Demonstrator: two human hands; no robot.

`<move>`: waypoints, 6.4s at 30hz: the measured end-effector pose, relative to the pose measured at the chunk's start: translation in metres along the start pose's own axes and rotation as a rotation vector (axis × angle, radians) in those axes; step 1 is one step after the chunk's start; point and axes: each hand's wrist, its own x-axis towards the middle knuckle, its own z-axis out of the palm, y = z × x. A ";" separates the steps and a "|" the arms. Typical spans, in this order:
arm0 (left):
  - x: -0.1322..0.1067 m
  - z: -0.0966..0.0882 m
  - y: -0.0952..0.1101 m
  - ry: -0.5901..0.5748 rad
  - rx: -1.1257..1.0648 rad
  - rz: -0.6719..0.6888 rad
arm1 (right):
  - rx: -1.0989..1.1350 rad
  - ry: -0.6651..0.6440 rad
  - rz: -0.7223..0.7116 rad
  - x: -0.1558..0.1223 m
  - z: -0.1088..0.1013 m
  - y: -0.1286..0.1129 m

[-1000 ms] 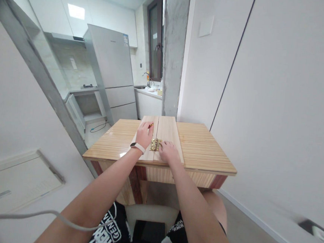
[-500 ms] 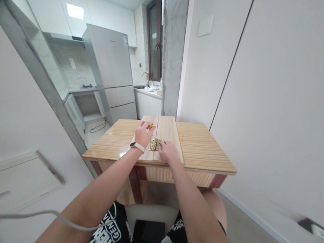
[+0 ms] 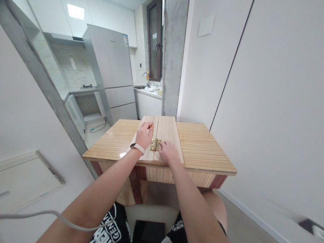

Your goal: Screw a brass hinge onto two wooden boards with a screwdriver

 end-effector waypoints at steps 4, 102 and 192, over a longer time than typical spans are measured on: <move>0.000 -0.002 0.001 0.013 0.008 0.003 | 0.001 -0.007 0.001 -0.001 -0.002 0.000; 0.007 -0.006 -0.003 0.028 0.040 -0.087 | -0.017 -0.040 -0.003 -0.002 -0.007 -0.004; 0.002 -0.007 -0.007 0.043 0.088 -0.067 | -0.015 -0.038 -0.009 -0.002 -0.008 -0.004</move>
